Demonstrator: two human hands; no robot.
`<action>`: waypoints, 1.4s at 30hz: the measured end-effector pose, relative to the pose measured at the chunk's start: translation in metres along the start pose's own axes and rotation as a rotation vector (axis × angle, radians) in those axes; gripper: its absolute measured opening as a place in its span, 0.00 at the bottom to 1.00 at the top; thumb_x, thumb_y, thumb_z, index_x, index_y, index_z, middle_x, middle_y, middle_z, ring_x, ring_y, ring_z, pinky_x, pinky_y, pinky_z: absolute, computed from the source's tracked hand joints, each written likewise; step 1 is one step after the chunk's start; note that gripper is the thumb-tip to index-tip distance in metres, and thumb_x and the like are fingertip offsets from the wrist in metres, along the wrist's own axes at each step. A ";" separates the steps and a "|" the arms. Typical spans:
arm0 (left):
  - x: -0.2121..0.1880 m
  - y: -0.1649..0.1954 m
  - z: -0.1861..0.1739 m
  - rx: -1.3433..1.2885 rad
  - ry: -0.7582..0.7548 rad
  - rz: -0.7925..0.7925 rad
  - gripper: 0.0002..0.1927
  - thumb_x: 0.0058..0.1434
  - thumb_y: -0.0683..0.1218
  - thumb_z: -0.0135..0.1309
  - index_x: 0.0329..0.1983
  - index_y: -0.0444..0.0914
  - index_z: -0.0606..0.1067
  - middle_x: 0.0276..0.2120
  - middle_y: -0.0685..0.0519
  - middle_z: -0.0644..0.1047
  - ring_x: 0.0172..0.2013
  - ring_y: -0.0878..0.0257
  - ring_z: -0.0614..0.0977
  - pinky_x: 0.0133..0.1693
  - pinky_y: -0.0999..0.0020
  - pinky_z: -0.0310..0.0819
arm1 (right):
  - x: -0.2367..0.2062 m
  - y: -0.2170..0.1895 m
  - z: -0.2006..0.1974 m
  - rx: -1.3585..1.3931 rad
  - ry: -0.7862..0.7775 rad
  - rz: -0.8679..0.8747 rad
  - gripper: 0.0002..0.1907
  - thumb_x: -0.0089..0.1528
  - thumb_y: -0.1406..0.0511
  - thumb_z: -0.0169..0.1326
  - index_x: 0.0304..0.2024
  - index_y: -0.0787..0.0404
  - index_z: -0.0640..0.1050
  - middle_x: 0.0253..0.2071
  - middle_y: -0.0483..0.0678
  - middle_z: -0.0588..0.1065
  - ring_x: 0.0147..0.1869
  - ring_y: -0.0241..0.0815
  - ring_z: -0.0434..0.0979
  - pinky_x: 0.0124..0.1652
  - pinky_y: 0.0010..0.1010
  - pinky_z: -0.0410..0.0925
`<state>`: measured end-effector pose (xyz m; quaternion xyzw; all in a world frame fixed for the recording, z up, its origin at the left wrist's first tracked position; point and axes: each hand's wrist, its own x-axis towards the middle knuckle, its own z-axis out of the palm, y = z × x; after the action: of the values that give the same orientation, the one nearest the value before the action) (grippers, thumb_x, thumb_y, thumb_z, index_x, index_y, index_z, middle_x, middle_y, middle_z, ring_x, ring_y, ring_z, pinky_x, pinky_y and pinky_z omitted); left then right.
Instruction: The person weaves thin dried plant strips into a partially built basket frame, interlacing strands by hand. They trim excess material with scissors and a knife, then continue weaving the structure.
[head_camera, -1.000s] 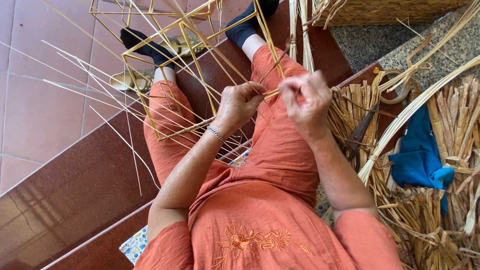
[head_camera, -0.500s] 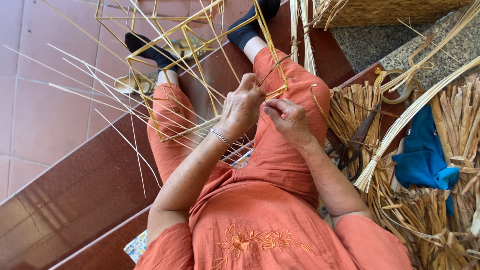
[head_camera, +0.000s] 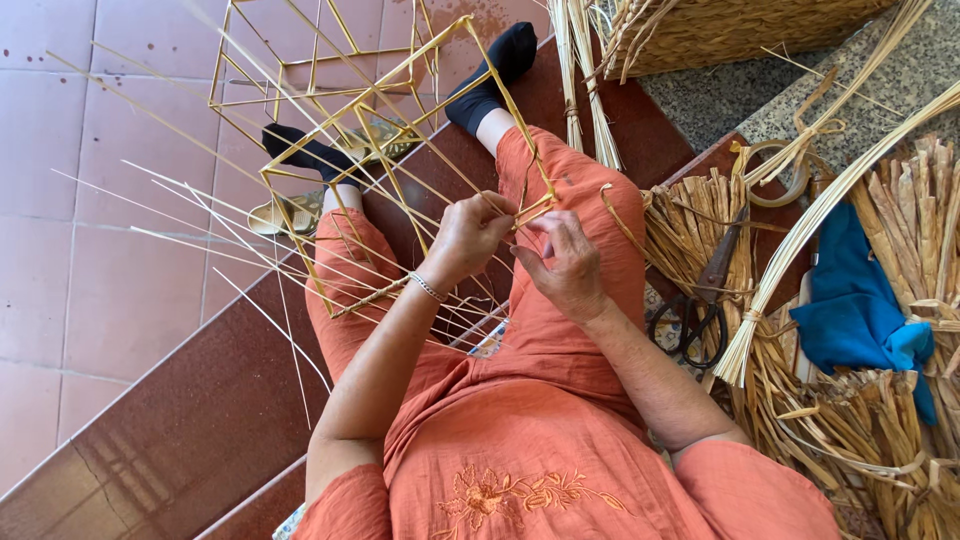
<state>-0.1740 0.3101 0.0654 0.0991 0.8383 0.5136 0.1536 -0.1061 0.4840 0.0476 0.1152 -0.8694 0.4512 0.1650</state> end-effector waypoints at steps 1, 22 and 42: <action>0.002 0.001 -0.002 -0.033 -0.038 -0.054 0.09 0.63 0.42 0.55 0.43 0.33 0.79 0.27 0.47 0.84 0.23 0.65 0.84 0.24 0.69 0.78 | 0.000 -0.003 0.000 -0.045 0.044 -0.062 0.17 0.58 0.64 0.68 0.45 0.64 0.77 0.43 0.51 0.74 0.37 0.44 0.78 0.37 0.32 0.72; -0.012 0.025 0.000 -0.230 0.038 -0.073 0.12 0.68 0.43 0.53 0.53 0.36 0.73 0.32 0.50 0.84 0.12 0.68 0.77 0.13 0.71 0.68 | 0.003 0.010 -0.020 0.663 -0.255 0.424 0.06 0.66 0.74 0.52 0.42 0.60 0.71 0.34 0.41 0.74 0.35 0.25 0.74 0.33 0.18 0.72; -0.012 0.003 0.025 0.044 0.248 0.254 0.07 0.62 0.42 0.62 0.42 0.37 0.79 0.32 0.44 0.83 0.32 0.57 0.88 0.34 0.64 0.82 | 0.107 -0.004 -0.030 -0.493 0.082 -0.518 0.08 0.53 0.64 0.66 0.34 0.53 0.80 0.34 0.42 0.79 0.46 0.43 0.72 0.49 0.40 0.60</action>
<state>-0.1537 0.3283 0.0594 0.1434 0.8427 0.5186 -0.0192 -0.1978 0.5004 0.1085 0.2704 -0.8867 0.1754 0.3315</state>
